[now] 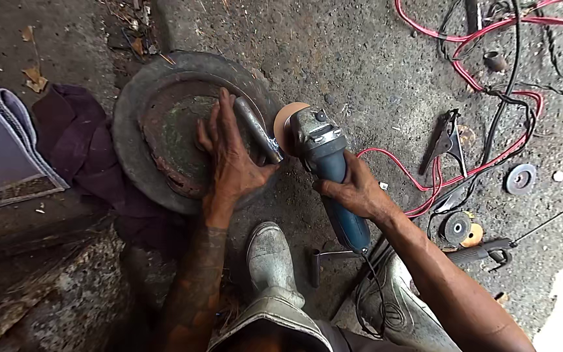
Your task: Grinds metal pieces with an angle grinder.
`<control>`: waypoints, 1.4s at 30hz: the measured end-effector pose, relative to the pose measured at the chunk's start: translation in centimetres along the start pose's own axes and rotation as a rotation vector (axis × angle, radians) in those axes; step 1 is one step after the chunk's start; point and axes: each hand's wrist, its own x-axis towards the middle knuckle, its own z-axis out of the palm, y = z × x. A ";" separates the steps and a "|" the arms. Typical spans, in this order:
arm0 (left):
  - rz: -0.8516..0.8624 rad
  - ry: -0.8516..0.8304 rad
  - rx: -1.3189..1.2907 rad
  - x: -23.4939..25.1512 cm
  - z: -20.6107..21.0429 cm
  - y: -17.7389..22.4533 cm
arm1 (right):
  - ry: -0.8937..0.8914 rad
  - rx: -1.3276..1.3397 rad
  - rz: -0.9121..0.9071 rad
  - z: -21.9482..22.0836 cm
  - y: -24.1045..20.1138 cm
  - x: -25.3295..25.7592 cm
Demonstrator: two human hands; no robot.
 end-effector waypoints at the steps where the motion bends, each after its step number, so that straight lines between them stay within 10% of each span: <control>1: 0.000 -0.001 -0.008 0.0 0.0 0.1 | -0.009 -0.023 0.000 0.0 -0.2 -0.1; 42: -0.048 -0.037 0.029 -0.1 -0.3 0.4 | 0.003 0.091 0.000 -0.6 0.6 0.2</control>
